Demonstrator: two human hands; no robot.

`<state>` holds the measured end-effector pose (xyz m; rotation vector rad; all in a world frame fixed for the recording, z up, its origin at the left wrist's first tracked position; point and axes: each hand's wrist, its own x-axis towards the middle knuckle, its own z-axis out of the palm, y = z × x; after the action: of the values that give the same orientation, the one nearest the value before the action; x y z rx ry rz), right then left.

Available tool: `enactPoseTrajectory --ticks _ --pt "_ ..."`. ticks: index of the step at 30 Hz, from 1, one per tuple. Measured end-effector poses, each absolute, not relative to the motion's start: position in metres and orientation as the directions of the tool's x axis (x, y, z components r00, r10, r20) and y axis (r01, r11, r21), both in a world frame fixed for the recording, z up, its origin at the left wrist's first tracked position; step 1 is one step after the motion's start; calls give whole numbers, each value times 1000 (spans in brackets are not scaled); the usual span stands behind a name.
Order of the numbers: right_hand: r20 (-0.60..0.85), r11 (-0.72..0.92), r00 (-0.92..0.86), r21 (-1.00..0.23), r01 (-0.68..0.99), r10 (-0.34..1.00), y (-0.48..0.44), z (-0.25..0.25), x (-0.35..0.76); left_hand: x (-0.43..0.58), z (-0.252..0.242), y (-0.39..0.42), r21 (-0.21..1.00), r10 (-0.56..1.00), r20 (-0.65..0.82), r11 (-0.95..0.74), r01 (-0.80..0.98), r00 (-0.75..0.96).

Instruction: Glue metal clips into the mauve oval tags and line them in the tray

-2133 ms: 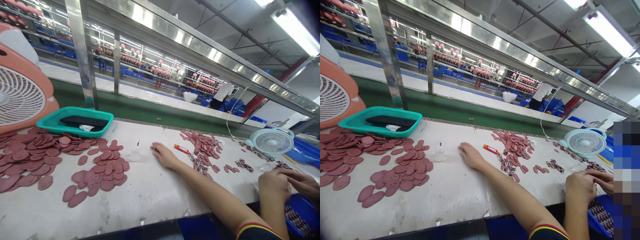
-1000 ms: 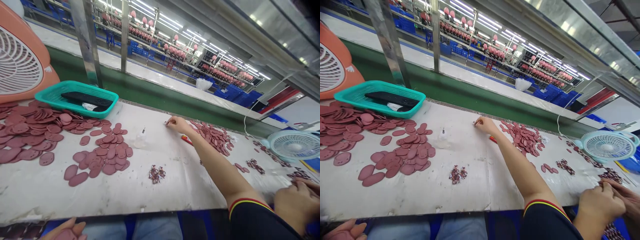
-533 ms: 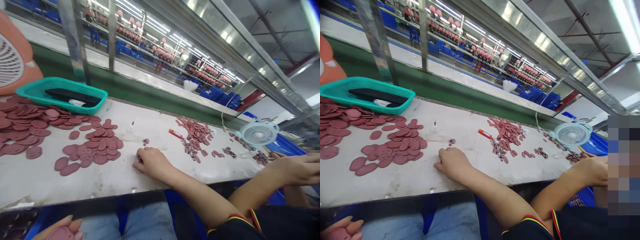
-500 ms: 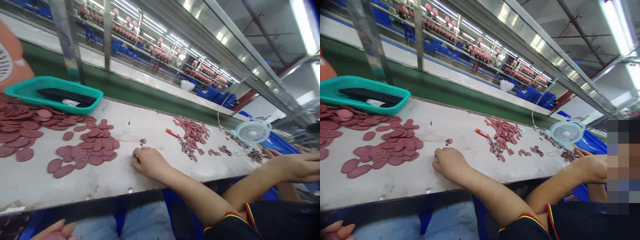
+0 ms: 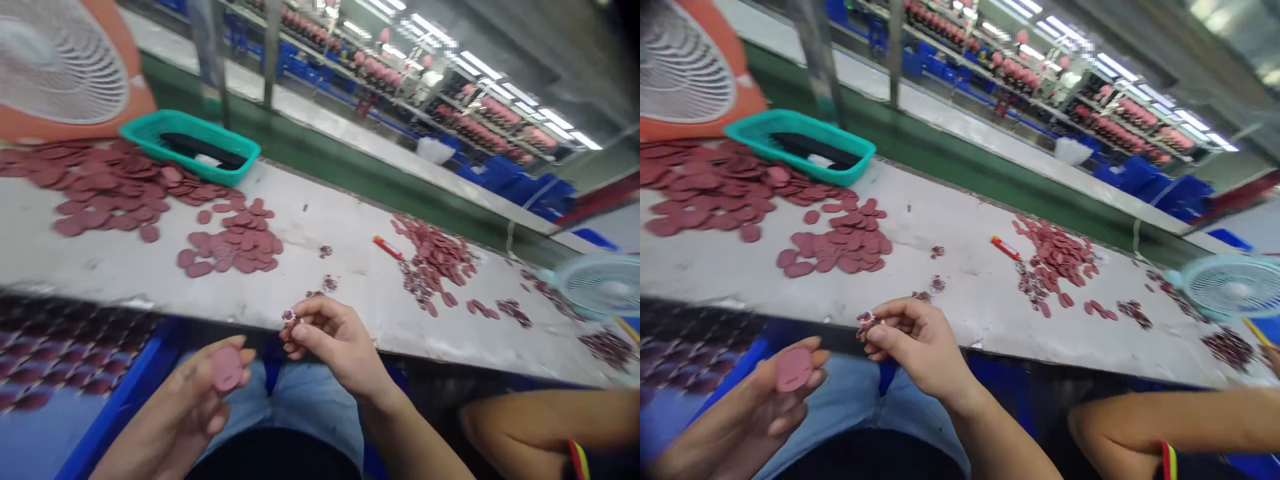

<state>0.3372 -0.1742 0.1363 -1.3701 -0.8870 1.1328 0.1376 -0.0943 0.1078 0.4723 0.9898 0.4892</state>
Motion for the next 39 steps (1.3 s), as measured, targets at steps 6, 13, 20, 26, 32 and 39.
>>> enactPoseTrajectory --ticks 6,13,20,26,32,39 --pt "-32 -10 234 -995 -95 972 -186 154 315 142 127 -103 594 522 -572 796 -119 633" --pt "148 102 243 -976 193 959 -184 156 312 141 128 -105 612 503 -487 780 -132 715" --pt "166 95 201 -941 324 965 -186 157 312 140 125 -105 577 494 -542 807 -127 680" --pt "232 147 130 -871 468 964 -183 162 315 141 125 -103 555 481 -565 823 -123 670" --pt "240 158 95 -840 519 966 -182 164 314 141 123 -103 537 474 -560 832 -138 680" --pt "212 148 62 -835 531 975 -177 167 313 141 121 -102 480 453 -582 862 -165 675"
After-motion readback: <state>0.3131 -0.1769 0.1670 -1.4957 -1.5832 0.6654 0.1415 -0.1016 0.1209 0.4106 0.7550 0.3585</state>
